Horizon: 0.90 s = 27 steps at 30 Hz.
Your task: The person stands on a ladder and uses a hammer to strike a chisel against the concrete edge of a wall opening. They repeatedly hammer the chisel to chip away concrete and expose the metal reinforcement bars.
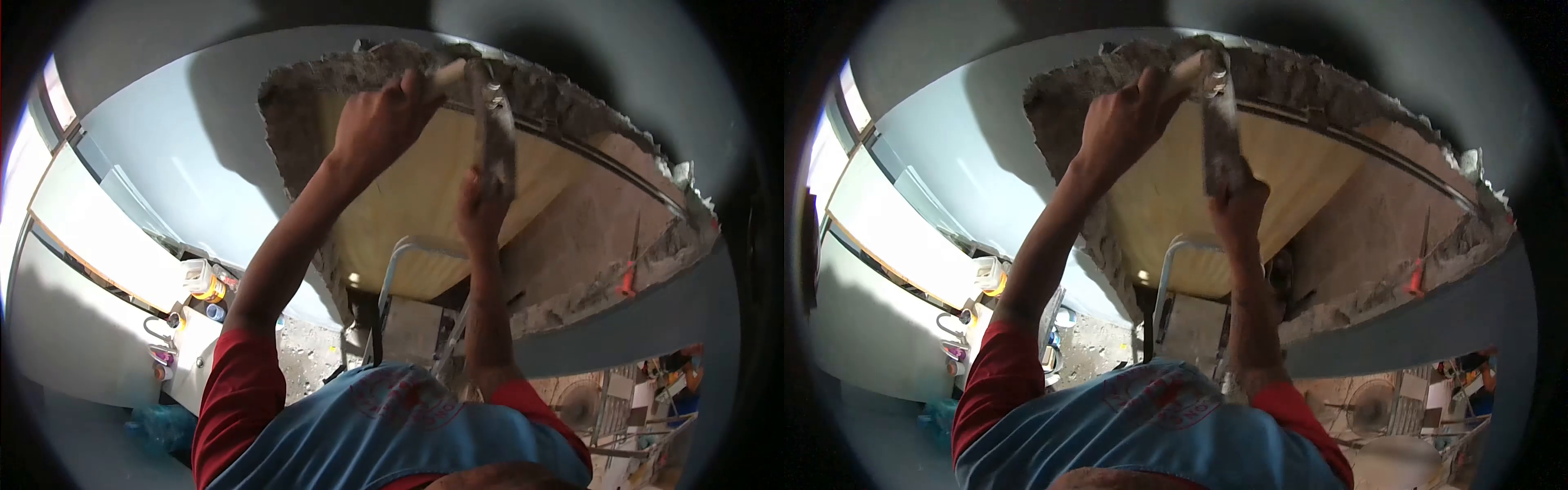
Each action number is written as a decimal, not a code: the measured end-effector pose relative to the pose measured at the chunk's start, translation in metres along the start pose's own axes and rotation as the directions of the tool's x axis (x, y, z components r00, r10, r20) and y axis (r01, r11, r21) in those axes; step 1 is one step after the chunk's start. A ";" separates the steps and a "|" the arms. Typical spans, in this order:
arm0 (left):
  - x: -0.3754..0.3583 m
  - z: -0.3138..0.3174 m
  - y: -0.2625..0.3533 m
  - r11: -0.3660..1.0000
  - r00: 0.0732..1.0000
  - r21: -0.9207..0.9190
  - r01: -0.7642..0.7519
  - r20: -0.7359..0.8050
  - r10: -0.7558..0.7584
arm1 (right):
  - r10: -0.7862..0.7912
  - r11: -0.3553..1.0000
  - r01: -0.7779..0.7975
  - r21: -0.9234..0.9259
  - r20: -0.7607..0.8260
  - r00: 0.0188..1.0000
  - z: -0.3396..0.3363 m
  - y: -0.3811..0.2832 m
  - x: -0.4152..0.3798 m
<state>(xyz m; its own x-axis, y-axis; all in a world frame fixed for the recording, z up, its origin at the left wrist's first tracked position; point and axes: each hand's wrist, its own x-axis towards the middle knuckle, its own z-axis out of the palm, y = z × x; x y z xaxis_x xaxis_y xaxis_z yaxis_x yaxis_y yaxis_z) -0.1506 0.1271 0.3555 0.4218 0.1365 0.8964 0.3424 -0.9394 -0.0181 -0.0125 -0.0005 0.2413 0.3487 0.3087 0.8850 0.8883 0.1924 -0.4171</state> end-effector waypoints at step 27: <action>-0.004 0.001 -0.001 0.806 0.931 -0.471 0.359 0.248 -0.269 | 0.406 0.513 -0.337 0.789 0.122 0.905 -0.027 -0.039 -0.090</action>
<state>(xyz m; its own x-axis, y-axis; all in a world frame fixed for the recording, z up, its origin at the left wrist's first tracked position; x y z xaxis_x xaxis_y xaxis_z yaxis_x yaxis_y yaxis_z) -0.1515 0.1274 0.3519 0.5087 0.4578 0.7291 0.0316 -0.8563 0.5156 -0.0707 -0.0606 0.1836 0.6402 0.4716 0.6064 0.1026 0.7298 -0.6759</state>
